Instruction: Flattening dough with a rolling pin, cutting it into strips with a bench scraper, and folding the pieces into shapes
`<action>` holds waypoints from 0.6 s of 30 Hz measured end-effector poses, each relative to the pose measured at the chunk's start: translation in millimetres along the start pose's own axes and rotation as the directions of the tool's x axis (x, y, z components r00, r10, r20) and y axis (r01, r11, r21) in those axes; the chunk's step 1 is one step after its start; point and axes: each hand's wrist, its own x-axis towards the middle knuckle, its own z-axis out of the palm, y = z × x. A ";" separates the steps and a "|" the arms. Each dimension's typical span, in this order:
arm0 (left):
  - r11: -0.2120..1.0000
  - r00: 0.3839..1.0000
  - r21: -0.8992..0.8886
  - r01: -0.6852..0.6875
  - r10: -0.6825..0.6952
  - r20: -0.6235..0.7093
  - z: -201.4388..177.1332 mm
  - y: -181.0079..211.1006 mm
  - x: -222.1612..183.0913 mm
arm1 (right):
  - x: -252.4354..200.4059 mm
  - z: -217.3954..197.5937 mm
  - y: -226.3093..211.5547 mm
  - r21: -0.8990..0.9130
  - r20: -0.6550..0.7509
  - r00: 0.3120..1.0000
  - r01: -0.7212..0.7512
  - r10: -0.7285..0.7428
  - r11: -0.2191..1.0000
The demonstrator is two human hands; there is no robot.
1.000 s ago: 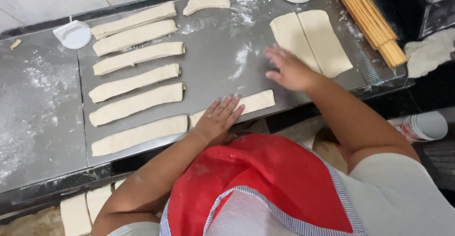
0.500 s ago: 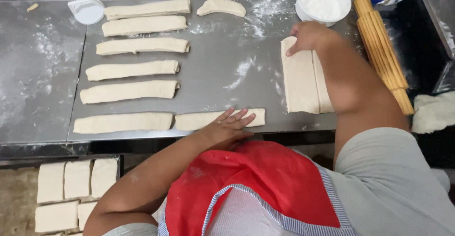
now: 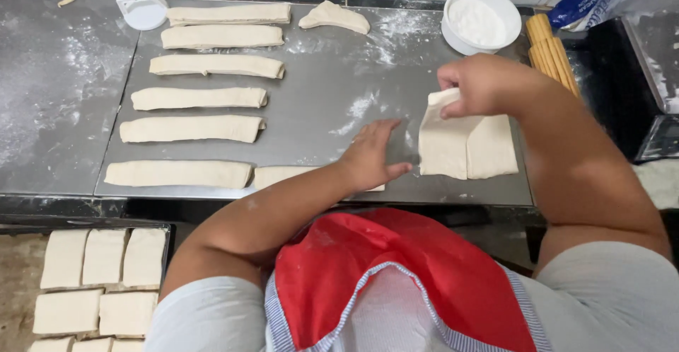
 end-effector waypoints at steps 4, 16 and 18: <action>0.974 0.988 -0.199 0.108 -0.082 0.133 37.7 4.0 41.2 | -64.7 -17.1 1.5 -0.003 -0.079 0.997 0.016 -0.016 1.000; 0.716 0.917 -0.623 0.314 -0.058 0.395 -159.8 -43.8 46.0 | -34.4 34.4 -48.2 0.873 -0.192 0.921 0.003 0.338 0.488; 0.706 0.880 -0.572 0.417 -0.156 0.449 -170.5 -68.5 42.8 | 28.2 91.3 -37.0 0.853 -0.477 0.876 0.442 0.070 0.279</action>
